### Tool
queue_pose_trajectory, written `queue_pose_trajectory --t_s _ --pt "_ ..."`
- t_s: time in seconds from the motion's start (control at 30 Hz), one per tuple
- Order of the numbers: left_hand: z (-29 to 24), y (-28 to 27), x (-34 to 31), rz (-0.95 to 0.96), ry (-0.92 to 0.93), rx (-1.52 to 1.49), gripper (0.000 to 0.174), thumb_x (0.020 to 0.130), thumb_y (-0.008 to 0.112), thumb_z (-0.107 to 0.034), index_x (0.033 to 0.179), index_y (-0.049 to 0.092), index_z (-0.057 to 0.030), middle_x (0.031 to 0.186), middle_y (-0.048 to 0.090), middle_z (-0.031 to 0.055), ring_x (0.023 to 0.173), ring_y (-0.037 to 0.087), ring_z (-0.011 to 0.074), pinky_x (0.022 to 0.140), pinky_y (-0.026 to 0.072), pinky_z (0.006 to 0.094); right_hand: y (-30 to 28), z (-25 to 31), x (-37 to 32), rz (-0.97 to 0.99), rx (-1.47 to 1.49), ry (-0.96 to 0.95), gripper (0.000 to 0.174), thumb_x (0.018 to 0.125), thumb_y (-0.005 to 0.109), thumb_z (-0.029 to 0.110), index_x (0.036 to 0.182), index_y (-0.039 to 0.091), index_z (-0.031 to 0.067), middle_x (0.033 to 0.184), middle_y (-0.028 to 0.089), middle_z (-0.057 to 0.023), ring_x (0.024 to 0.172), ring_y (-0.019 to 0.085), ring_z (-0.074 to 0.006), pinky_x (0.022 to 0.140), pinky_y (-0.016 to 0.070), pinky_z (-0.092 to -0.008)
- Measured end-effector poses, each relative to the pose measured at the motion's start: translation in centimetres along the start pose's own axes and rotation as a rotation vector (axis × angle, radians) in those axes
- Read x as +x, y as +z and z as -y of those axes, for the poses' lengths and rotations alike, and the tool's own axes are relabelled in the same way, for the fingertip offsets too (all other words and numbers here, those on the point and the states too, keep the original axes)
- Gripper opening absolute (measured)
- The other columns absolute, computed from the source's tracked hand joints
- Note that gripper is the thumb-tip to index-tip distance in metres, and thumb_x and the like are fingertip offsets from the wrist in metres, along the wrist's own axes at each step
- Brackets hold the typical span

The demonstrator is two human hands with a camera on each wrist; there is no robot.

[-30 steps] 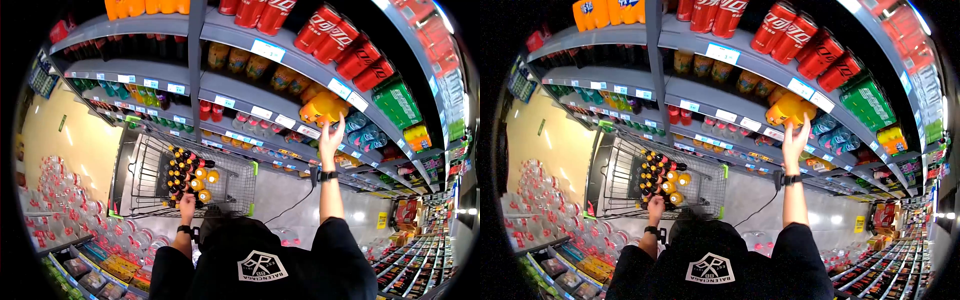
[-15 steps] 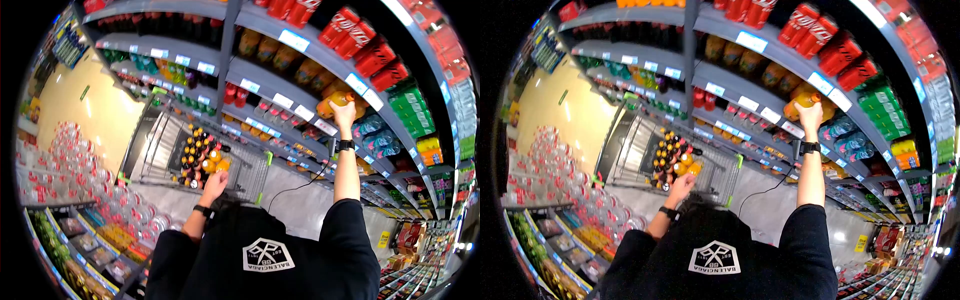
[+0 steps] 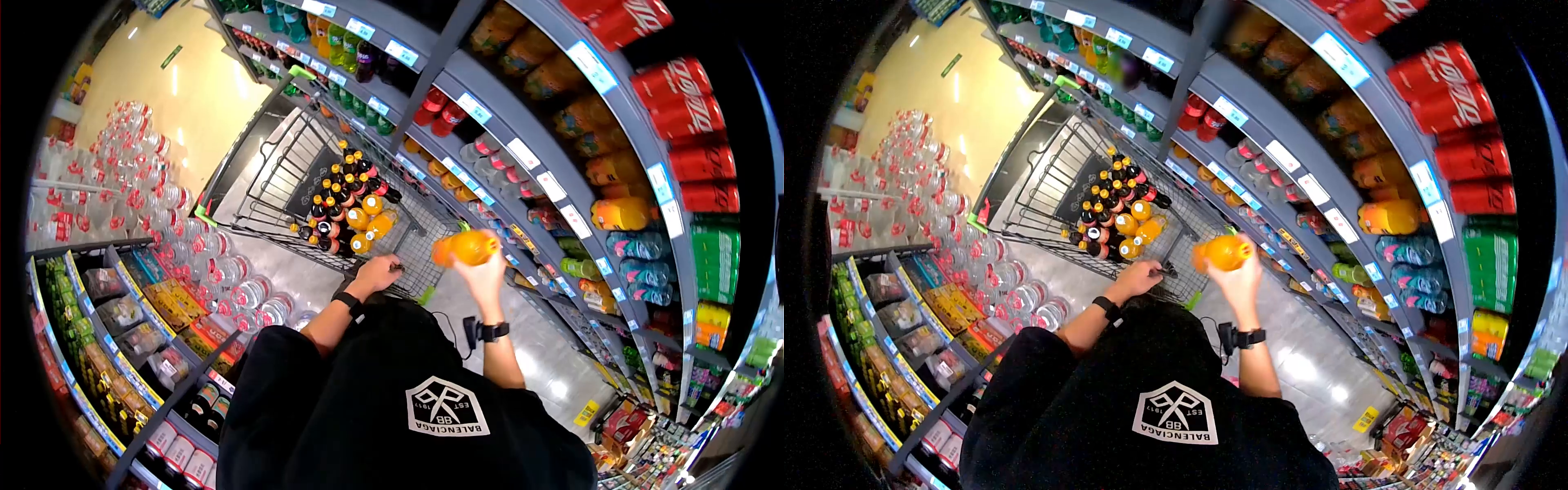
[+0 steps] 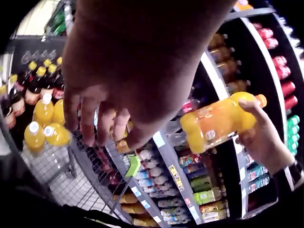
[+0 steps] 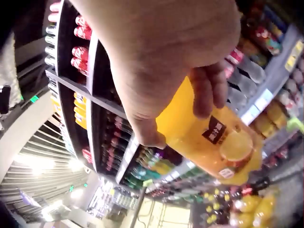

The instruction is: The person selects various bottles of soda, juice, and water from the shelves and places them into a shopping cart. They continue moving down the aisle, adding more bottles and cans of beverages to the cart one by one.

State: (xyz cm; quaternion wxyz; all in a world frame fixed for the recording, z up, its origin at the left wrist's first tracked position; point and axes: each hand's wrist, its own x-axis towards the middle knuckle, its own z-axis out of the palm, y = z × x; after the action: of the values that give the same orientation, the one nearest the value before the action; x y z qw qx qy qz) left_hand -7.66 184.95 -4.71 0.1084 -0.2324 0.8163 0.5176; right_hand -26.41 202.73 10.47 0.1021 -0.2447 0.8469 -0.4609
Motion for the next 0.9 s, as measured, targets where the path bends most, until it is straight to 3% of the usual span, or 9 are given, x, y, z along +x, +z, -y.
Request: queue_pose_trajectory --t_s 0.07,0.17,0.23,0.33,0.37,0.5,0.63,0.73,0.9 --pt "2.7 1.3 1.1 -0.109 -0.152 -0.099 0.042 0.084 0.074 -0.03 0.115 0.067 -0.0022 0.1 0.075 0.018 0.098 0.071 0.0375 0.088 0.0551 0.0452 2.6 -1.8 -1.8 0.08 -0.103 0.072 0.08 0.066 0.093 0.029 0.133 0.058 0.005 0.123 0.07 -0.0159 0.109 0.07 -0.0301 0.096 0.0558 -0.0406" --pt "7.1 3.0 3.6 -0.079 -0.327 -0.269 0.053 0.084 0.075 -0.031 0.127 0.061 -0.0026 0.114 0.071 0.0183 0.112 0.067 0.0372 0.09 0.0546 0.0465 6.7 -5.4 -3.9 0.191 -0.207 0.224 0.083 0.065 0.092 0.034 0.136 0.057 0.0079 0.126 0.069 -0.0153 0.111 0.07 -0.0331 0.095 0.0557 -0.0422" --pt "5.9 1.3 5.0 -0.1 -0.348 0.267 0.064 0.085 0.073 -0.028 0.139 0.05 -0.0022 0.133 0.061 0.0175 0.128 0.057 0.037 0.097 0.0512 0.0471 9.4 -8.1 -5.2 0.246 -0.218 0.312 0.084 0.065 0.092 0.036 0.137 0.057 0.0092 0.128 0.068 -0.0146 0.112 0.069 -0.034 0.096 0.0555 -0.0428" --pt "10.9 2.9 9.6 -0.017 -0.334 0.494 0.069 0.086 0.07 -0.024 0.144 0.042 -0.0016 0.143 0.053 0.0166 0.137 0.047 0.0358 0.106 0.0434 0.0482 12.9 -11.6 -6.4 0.289 -0.246 0.351 0.082 0.066 0.092 0.035 0.136 0.057 0.0091 0.128 0.067 -0.0133 0.115 0.067 -0.033 0.095 0.0547 -0.0427" --pt "12.5 3.5 11.0 0.005 -0.37 0.557 0.066 0.086 0.068 -0.022 0.143 0.043 0.0008 0.141 0.055 0.0163 0.133 0.05 0.0333 0.111 0.0374 0.048 13.9 -12.3 -6.7 0.307 -0.239 0.41 0.081 0.066 0.092 0.034 0.135 0.057 0.0093 0.128 0.067 -0.0128 0.115 0.066 -0.0329 0.096 0.0544 -0.0423" --pt "19.4 7.7 14.5 -0.143 -0.292 0.794 0.055 0.096 0.06 -0.023 0.144 0.046 0.0001 0.119 0.067 0.0144 0.12 0.057 0.0305 0.102 0.0413 0.0442 17.6 -16.3 -8.1 0.264 -0.135 0.49 0.077 0.066 0.092 0.027 0.132 0.057 0.0073 0.123 0.067 -0.0129 0.113 0.066 -0.031 0.096 0.0532 -0.0402" --pt "19.6 7.7 15.4 -0.26 -0.241 0.707 0.061 0.096 0.065 -0.034 0.143 0.046 0.0006 0.1 0.069 0.0106 0.099 0.063 0.0284 0.093 0.0453 0.0404 19.4 -19.0 -8.1 0.188 -0.054 0.506 0.078 0.066 0.093 0.021 0.132 0.056 0.0026 0.123 0.064 -0.0155 0.112 0.065 -0.0301 0.098 0.052 -0.0397" --pt "17.6 5.7 15.7 -0.202 -0.21 0.443 0.067 0.095 0.069 -0.032 0.148 0.043 0.0005 0.107 0.068 0.0136 0.104 0.064 0.0319 0.09 0.0508 0.0434 20.0 -21.4 -8.3 0.182 -0.049 0.506 0.077 0.067 0.094 0.019 0.132 0.055 0.0014 0.123 0.064 -0.0155 0.112 0.064 -0.0299 0.098 0.0516 -0.0392" --pt "14.1 4.5 21.9 -0.295 -0.056 0.349 0.048 0.096 0.066 -0.028 0.136 0.053 -0.0063 0.092 0.069 0.0153 0.086 0.07 0.0356 0.069 0.0574 0.0454 21.9 -22.5 -5.9 0.141 -0.024 0.515 0.074 0.069 0.093 0.013 0.132 0.055 0.0015 0.121 0.063 -0.0144 0.11 0.064 -0.0284 0.097 0.0517 -0.0393"
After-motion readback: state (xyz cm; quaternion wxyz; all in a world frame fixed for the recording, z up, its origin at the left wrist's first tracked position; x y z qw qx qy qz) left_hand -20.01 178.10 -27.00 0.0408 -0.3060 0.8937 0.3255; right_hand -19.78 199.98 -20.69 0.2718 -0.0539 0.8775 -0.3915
